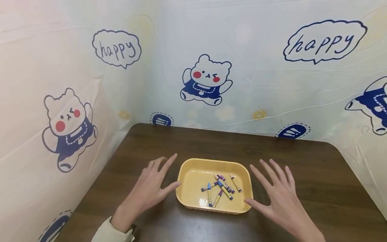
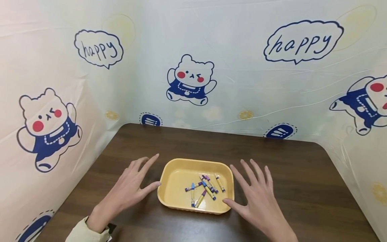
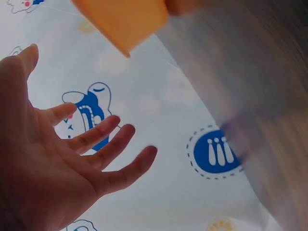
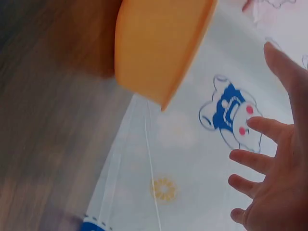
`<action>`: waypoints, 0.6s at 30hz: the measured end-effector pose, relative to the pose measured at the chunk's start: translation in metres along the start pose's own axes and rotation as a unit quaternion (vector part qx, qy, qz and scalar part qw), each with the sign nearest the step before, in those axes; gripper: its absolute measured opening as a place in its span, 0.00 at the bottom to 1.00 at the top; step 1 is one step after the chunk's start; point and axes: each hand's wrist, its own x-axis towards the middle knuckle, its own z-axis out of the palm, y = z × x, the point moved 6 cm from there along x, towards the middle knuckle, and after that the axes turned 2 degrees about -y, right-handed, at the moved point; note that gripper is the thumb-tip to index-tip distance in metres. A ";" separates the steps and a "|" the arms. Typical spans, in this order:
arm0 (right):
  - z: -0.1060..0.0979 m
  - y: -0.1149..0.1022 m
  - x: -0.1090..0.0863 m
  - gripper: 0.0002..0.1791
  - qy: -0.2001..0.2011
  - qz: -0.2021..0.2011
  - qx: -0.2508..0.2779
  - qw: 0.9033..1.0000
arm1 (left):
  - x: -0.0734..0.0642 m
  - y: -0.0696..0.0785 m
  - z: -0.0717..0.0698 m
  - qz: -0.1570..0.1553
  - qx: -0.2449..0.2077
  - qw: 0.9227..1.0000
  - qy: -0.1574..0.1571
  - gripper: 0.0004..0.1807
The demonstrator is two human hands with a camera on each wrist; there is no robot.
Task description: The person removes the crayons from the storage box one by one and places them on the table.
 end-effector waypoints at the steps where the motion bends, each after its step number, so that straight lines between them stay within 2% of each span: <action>1: 0.001 -0.002 0.002 0.52 -0.001 -0.005 0.003 1.000 | 0.000 0.002 0.000 -0.001 -0.011 1.000 -0.003 0.48; 4: 0.006 -0.007 0.006 0.49 -0.010 -0.012 0.012 1.000 | 0.000 0.006 0.001 -0.014 -0.045 0.999 -0.018 0.45; 7: 0.012 -0.011 0.011 0.43 -0.023 0.001 0.021 1.000 | 0.002 0.008 0.006 -0.024 -0.091 0.995 -0.039 0.40; 9: 0.016 -0.014 0.014 0.39 -0.031 0.015 0.028 0.999 | 0.001 0.009 0.012 -0.035 -0.126 0.990 -0.057 0.36; 13: 0.023 -0.025 0.021 0.34 -0.033 0.026 0.034 0.999 | -0.002 0.009 0.022 -0.035 -0.197 0.977 -0.076 0.27; 15: 0.024 -0.030 0.026 0.32 -0.030 0.020 0.039 0.999 | -0.003 0.008 0.026 -0.035 -0.252 0.963 -0.086 0.24; 16: 0.025 -0.033 0.028 0.31 -0.028 0.015 0.042 0.999 | -0.003 0.007 0.028 -0.035 -0.284 0.954 -0.090 0.23; 18: 0.028 -0.040 0.034 0.28 -0.027 0.003 0.053 0.998 | -0.002 0.005 0.033 -0.039 -0.358 0.927 -0.107 0.23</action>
